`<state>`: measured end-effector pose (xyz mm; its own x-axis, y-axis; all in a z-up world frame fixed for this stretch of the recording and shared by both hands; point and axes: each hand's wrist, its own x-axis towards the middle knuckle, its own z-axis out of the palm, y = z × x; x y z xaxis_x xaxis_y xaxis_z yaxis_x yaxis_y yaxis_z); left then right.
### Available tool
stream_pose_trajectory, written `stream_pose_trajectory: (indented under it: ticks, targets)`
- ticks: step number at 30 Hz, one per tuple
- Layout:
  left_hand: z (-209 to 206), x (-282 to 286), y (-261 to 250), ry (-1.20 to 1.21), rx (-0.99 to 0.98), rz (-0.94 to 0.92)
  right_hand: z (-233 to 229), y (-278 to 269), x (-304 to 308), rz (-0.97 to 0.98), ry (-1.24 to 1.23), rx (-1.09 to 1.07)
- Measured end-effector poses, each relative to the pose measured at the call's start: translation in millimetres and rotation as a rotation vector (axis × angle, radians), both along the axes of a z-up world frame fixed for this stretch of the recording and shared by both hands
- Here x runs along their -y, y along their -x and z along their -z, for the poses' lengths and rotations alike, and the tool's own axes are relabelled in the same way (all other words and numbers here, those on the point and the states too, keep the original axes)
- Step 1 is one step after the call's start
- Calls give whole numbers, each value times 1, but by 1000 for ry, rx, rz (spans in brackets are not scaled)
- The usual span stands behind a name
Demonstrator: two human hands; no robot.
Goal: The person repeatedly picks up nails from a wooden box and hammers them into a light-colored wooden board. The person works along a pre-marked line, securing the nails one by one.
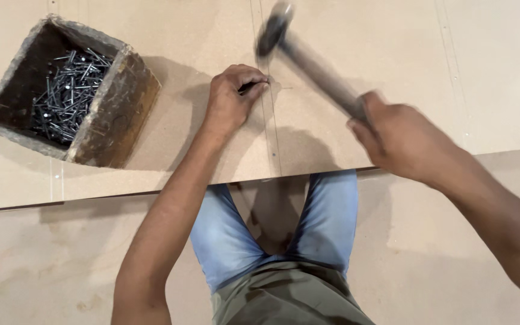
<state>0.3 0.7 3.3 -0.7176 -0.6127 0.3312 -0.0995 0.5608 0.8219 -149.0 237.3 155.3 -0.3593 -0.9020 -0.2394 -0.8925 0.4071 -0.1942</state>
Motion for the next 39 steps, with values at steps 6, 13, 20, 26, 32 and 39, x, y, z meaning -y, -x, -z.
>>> stream_pose_trajectory:
  ticks: [6,13,20,26,32,39]
  targets:
    - [-1,0,-1,11,-96,11,-6,1,-10,1,316,98]
    - [8,0,-1,15,-6,-26,10,-1,-3,-23,-33,4]
    - [8,1,0,43,-82,21,-1,-5,-12,90,534,194]
    - [4,-2,-1,124,-51,-15,6,-7,-1,31,6,40]
    - [5,-1,-2,61,-19,-11,7,-2,-17,23,597,149]
    - [2,0,0,26,-24,-18,32,6,-8,-26,101,7]
